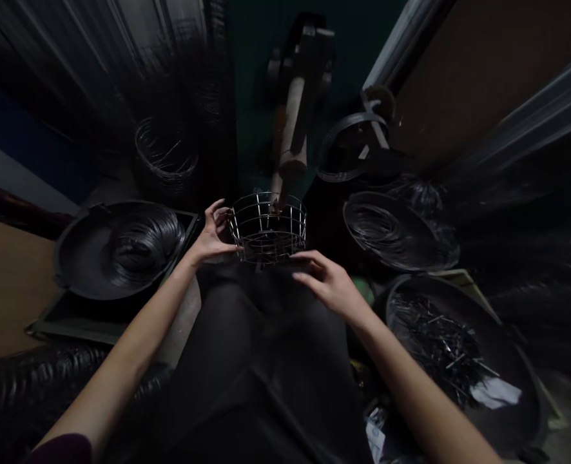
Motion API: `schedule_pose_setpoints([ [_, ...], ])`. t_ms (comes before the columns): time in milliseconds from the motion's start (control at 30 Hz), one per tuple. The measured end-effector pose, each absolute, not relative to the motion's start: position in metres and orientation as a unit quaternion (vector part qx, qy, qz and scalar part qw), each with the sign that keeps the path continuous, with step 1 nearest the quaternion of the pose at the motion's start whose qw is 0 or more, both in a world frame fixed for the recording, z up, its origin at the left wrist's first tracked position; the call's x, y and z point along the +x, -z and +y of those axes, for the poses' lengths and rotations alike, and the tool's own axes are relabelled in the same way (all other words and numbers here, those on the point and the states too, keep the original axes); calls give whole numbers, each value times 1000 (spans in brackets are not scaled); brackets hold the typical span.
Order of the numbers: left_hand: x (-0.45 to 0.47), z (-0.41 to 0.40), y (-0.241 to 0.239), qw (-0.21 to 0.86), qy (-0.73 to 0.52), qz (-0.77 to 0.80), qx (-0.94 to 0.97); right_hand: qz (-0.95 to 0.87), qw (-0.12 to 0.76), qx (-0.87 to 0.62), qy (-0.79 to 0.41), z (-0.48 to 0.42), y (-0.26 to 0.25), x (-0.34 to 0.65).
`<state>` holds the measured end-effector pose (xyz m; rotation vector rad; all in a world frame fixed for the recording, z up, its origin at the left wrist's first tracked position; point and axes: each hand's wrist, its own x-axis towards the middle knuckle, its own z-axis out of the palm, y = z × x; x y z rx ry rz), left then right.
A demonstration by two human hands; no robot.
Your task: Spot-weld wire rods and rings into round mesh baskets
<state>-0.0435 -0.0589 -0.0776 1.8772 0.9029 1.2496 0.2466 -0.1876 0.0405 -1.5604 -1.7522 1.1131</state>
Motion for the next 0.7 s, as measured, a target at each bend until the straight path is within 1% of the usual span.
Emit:
schedule_pose_setpoints([
  [33, -46, -64, 70, 327, -478, 333, 744, -655, 267, -561, -430, -176, -54, 233],
  [67, -46, -68, 61, 303, -469, 319, 766, -661, 244, -548, -450, -164, -66, 221],
  [133, -43, -77, 45, 257, -435, 303, 808, -673, 170, -544, -472, -141, -80, 201],
  [167, -40, -80, 37, 240, -410, 304, 826, -684, 135, -552, -457, -131, -82, 194],
  [200, -37, -83, 30, 227, -385, 309, 839, -704, 107, -564, -418, -124, -82, 189],
  [267, -32, -86, 19, 208, -344, 328, 855, -759, 61, -581, -287, -119, -78, 183],
  [333, -28, -85, 13, 196, -323, 344, 860, -812, 0, -564, -152, -125, -73, 182],
  [367, -27, -84, 11, 191, -319, 348, 861, -829, -36, -548, -104, -130, -71, 183],
  [467, -25, -80, 8, 185, -318, 355, 860, -853, -116, -508, -28, -144, -69, 187],
  [567, -20, -78, 7, 197, -317, 359, 856, -857, -133, -498, 7, -146, -69, 195],
  [700, -12, -76, 7, 220, -319, 359, 849, -863, -113, -491, 31, -140, -67, 204],
])
